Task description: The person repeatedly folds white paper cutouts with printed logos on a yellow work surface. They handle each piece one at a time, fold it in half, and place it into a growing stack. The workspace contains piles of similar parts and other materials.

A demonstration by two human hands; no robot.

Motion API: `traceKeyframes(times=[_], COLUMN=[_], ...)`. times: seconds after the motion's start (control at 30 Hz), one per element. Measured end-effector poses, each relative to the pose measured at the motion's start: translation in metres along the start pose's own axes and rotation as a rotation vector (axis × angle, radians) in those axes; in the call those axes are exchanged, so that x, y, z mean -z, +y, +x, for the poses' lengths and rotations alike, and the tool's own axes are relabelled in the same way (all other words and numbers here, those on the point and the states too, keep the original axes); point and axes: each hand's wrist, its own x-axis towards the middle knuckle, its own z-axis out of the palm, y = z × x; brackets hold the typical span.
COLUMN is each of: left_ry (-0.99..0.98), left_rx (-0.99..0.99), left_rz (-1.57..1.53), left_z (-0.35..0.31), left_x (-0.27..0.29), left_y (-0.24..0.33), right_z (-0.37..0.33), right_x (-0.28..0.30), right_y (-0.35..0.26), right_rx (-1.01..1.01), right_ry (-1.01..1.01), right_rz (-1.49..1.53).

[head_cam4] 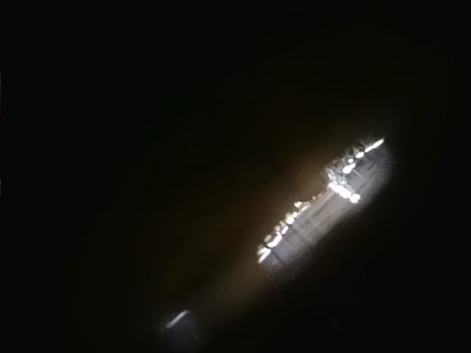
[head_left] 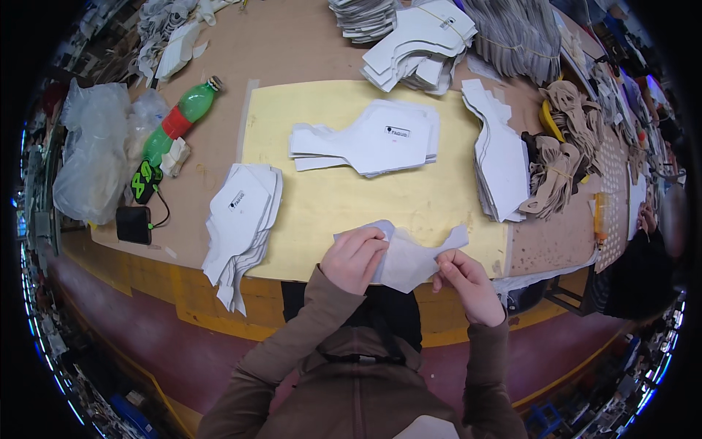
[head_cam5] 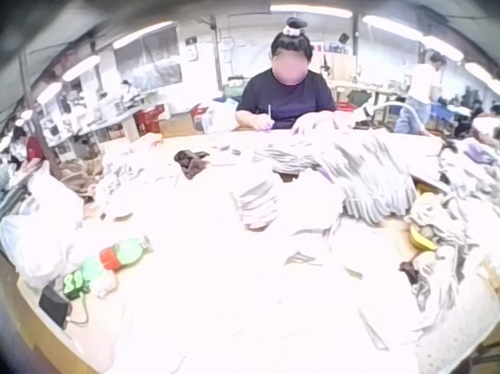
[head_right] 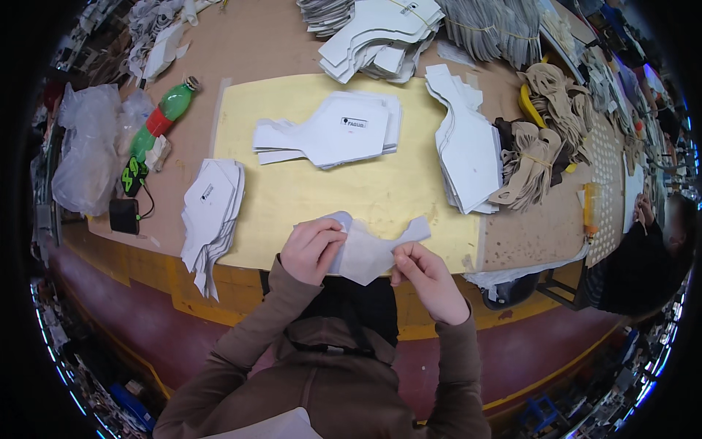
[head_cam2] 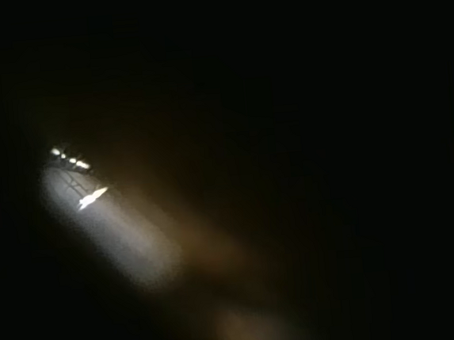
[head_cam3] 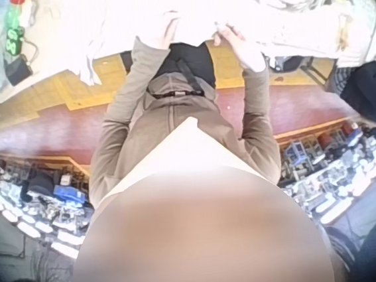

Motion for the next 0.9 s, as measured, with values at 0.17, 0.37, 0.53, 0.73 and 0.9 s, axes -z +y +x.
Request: traceKeyframes(times=[0.17,0.37,0.53,0.73,0.9], left_ry=[0.008,0.005,0.009,-0.031,-0.094], left_rx=[0.011,0.043,0.042,-0.033,-0.064], left_rz=[0.009,0.008,0.021,0.165,0.25], left_z=[0.0,0.0,0.0,0.0,-0.003], left_x=[0.0,0.0,-0.001,-0.002,-0.002], left_y=[0.002,0.003,0.002,0.001,0.001], right_z=[-0.012,-0.024,-0.013,-0.004,-0.005], right_x=[-0.028,-0.03,-0.044,-0.056,-0.044], right_y=[0.012,0.022,0.045,0.046,0.028], right_rx=[0.127,-0.18,-0.267,-0.19,-0.139], right_ry=[0.255,0.209,-0.058,0.093,0.155], right_rz=[-0.085,-0.229,0.234,0.253,0.208])
